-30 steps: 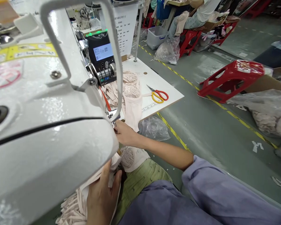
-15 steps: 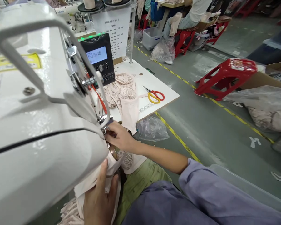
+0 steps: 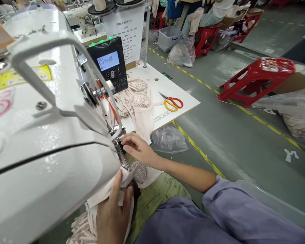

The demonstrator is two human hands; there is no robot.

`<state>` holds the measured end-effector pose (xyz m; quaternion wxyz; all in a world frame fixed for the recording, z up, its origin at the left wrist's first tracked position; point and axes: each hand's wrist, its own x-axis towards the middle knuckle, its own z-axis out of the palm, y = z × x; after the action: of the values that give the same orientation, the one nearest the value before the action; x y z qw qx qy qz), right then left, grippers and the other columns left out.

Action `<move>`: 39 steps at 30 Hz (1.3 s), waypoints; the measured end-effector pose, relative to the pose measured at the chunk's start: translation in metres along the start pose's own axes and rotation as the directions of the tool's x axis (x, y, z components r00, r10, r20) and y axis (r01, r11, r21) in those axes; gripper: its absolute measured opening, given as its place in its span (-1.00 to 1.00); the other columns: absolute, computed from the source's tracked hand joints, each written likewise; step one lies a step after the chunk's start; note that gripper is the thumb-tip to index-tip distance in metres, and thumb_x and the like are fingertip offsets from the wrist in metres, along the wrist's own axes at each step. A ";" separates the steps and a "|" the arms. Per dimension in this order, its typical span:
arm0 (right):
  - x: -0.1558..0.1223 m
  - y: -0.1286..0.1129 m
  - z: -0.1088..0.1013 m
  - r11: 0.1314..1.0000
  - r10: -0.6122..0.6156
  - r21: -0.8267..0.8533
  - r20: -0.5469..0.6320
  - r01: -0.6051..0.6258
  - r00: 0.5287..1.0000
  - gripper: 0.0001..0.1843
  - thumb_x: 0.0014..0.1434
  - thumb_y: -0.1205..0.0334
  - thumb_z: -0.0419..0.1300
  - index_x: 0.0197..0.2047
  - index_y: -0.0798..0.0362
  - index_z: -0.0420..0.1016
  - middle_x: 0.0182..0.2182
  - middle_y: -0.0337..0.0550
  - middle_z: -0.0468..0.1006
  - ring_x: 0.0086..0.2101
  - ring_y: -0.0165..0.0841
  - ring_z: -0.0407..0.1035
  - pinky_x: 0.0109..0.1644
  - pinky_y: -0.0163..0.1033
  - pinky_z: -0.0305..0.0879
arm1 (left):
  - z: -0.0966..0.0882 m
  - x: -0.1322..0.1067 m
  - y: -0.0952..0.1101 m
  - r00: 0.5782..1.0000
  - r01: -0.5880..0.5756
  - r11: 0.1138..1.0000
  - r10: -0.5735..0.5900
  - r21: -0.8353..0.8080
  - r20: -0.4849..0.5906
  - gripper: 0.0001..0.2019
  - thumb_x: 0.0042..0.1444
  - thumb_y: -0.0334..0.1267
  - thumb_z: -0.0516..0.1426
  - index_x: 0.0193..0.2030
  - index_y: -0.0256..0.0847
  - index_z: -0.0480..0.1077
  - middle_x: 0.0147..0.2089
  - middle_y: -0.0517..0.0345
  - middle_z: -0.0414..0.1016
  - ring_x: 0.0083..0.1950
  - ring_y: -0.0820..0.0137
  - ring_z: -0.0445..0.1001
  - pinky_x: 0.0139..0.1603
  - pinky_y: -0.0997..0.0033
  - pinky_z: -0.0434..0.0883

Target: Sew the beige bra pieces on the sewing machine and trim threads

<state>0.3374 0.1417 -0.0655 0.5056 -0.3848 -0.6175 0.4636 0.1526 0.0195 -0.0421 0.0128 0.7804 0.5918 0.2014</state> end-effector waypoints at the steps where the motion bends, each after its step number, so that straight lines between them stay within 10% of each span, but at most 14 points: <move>1: -0.001 -0.001 0.000 1.000 0.003 0.005 0.006 -0.003 1.000 -0.81 0.35 0.11 0.14 -0.08 0.02 0.44 -0.02 -0.05 0.41 -0.01 -0.31 0.34 -0.04 -0.24 0.35 | 0.000 0.001 0.001 1.000 -0.005 1.000 0.005 -0.010 -0.005 -0.50 0.29 -0.08 0.11 0.32 -0.18 0.28 0.03 -0.19 0.61 -0.06 0.02 0.64 -0.35 0.27 0.57; 12: -0.008 -0.009 0.002 0.999 0.024 0.046 0.046 -0.026 0.999 -0.80 0.34 0.14 0.14 -0.06 0.05 0.43 -0.06 -0.08 0.43 -0.10 -0.35 0.35 -0.05 -0.25 0.31 | 0.000 0.007 0.004 1.000 -0.025 0.999 0.025 -0.046 0.009 -0.46 0.29 -0.12 0.11 0.37 -0.15 0.22 0.05 -0.15 0.60 -0.03 0.05 0.63 -0.22 0.21 0.58; 19: -0.015 -0.012 0.006 0.979 0.158 0.120 0.048 -0.162 0.986 -0.71 0.30 0.05 0.18 -0.02 0.04 0.38 -0.15 -0.14 0.45 -0.19 -0.37 0.36 -0.15 -0.26 0.31 | -0.005 0.003 0.014 0.982 0.162 0.984 -0.154 -0.072 0.112 -0.44 0.30 -0.05 0.08 0.39 -0.15 0.19 -0.12 -0.10 0.66 -0.63 0.33 0.49 -0.57 0.37 0.38; 24: -0.024 -0.018 0.009 0.967 0.168 0.188 0.033 -0.171 0.985 -0.69 0.25 0.03 0.22 -0.06 0.06 0.36 -0.18 -0.16 0.45 -0.21 -0.37 0.35 -0.14 -0.26 0.29 | -0.005 0.000 0.016 0.975 0.193 0.980 -0.186 -0.049 0.118 -0.42 0.30 -0.02 0.06 0.40 -0.18 0.17 -0.13 -0.13 0.65 -0.72 0.39 0.37 -0.58 0.34 0.36; 29: -0.055 -0.022 0.007 0.951 0.224 0.199 0.080 -0.235 0.971 -0.68 0.20 0.04 0.28 -0.08 0.05 0.38 -0.24 -0.22 0.43 -0.24 -0.39 0.32 -0.21 -0.31 0.24 | 0.006 -0.013 0.035 0.994 0.059 0.998 -0.059 0.000 0.088 -0.34 0.28 -0.08 0.10 0.46 -0.18 0.03 -0.05 -0.20 0.63 -0.20 0.06 0.66 -0.42 0.28 0.52; 32: -0.074 -0.022 0.006 0.903 0.269 0.324 0.091 -0.284 0.959 -0.71 0.27 0.02 0.21 -0.13 0.07 0.38 -0.29 -0.24 0.40 -0.29 -0.43 0.29 -0.20 -0.32 0.23 | 0.017 -0.024 0.055 0.999 0.007 1.000 -0.007 -0.006 0.052 -0.27 0.26 -0.14 0.13 0.49 -0.20 -0.07 0.24 -0.30 0.44 0.21 -0.04 0.48 -0.08 0.10 0.57; 39: -0.087 -0.029 -0.012 0.897 0.279 0.348 0.030 -0.272 0.960 -0.68 0.23 0.00 0.24 -0.19 0.12 0.49 -0.34 -0.25 0.43 -0.36 -0.46 0.25 -0.26 -0.34 0.19 | 0.020 -0.053 0.081 0.964 0.145 0.952 -0.075 -0.271 0.253 -0.32 0.30 -0.09 0.05 0.47 -0.31 -0.05 0.08 -0.32 0.56 0.00 0.03 0.61 -0.17 0.12 0.58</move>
<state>0.3655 0.0541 -0.0603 0.5015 -0.3772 -0.4596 0.6284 0.2220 -0.0490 -0.0557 0.2086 0.7543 0.5933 0.1884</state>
